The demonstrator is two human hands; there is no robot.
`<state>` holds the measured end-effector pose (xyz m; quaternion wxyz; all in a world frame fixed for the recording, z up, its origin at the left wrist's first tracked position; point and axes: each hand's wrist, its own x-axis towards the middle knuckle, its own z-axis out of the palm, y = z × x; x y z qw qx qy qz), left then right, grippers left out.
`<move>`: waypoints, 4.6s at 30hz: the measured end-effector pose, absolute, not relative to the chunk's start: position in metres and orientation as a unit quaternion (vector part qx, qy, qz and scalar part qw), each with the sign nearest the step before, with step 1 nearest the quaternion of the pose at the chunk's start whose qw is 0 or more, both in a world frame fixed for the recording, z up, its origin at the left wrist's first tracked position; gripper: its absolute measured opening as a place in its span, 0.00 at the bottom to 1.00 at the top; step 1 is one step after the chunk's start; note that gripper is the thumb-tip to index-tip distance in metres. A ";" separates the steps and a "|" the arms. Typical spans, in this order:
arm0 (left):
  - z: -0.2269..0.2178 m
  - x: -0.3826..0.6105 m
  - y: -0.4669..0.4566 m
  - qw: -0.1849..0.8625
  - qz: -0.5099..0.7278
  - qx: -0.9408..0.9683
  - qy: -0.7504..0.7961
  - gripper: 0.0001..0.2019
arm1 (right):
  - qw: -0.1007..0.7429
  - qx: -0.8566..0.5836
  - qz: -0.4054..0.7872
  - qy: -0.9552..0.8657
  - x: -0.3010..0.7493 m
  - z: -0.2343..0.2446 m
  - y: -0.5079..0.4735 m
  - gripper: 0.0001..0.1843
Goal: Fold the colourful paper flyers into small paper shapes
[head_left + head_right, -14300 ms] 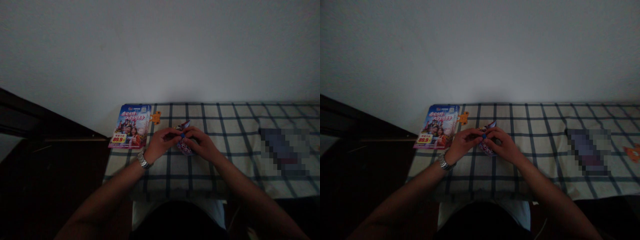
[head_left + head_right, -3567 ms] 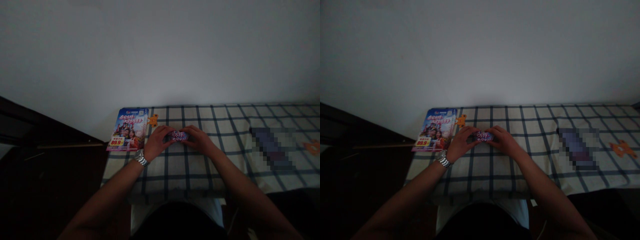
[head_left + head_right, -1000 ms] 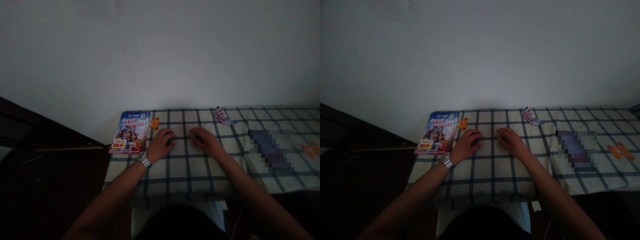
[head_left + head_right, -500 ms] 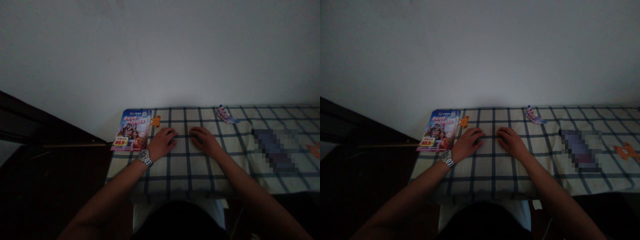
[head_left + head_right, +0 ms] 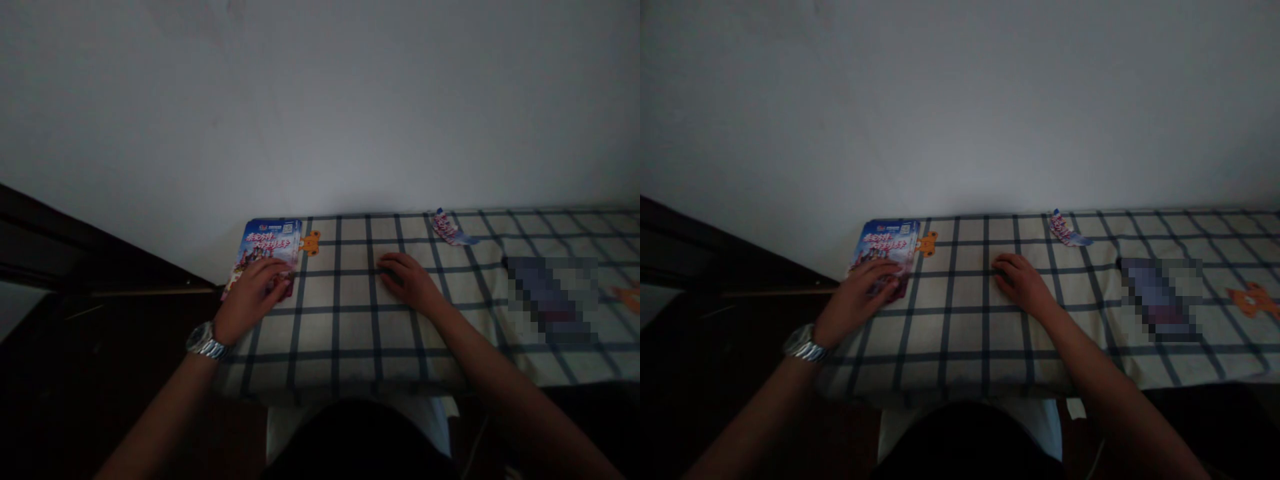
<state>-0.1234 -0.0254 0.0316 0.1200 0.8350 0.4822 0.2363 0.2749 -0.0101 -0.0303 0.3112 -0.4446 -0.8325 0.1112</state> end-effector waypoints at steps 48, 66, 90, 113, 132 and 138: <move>0.030 -0.184 -0.030 0.139 0.186 0.825 0.515 0.15 | 0.323 -0.440 0.138 -0.826 0.278 -0.031 -0.006 0.15; 0.041 -0.079 -0.020 0.084 0.274 0.846 0.450 0.09 | 0.338 -0.459 0.173 -0.803 0.276 -0.023 -0.009 0.14; -0.011 0.012 -0.005 0.133 0.205 0.938 0.245 0.15 | 0.343 -0.432 0.174 -0.816 0.277 -0.013 -0.018 0.16; -0.001 -0.012 -0.004 0.151 0.173 0.926 0.300 0.29 | 0.267 -0.398 0.157 -0.864 0.274 -0.024 -0.018 0.17; 0.001 -0.010 0.003 0.179 0.209 0.915 0.295 0.07 | 0.268 -0.370 0.172 -0.873 0.271 -0.011 -0.023 0.16; 0.001 -0.012 0.005 0.187 0.208 0.918 0.282 0.09 | 0.254 -0.374 0.119 -0.884 0.267 -0.012 -0.023 0.11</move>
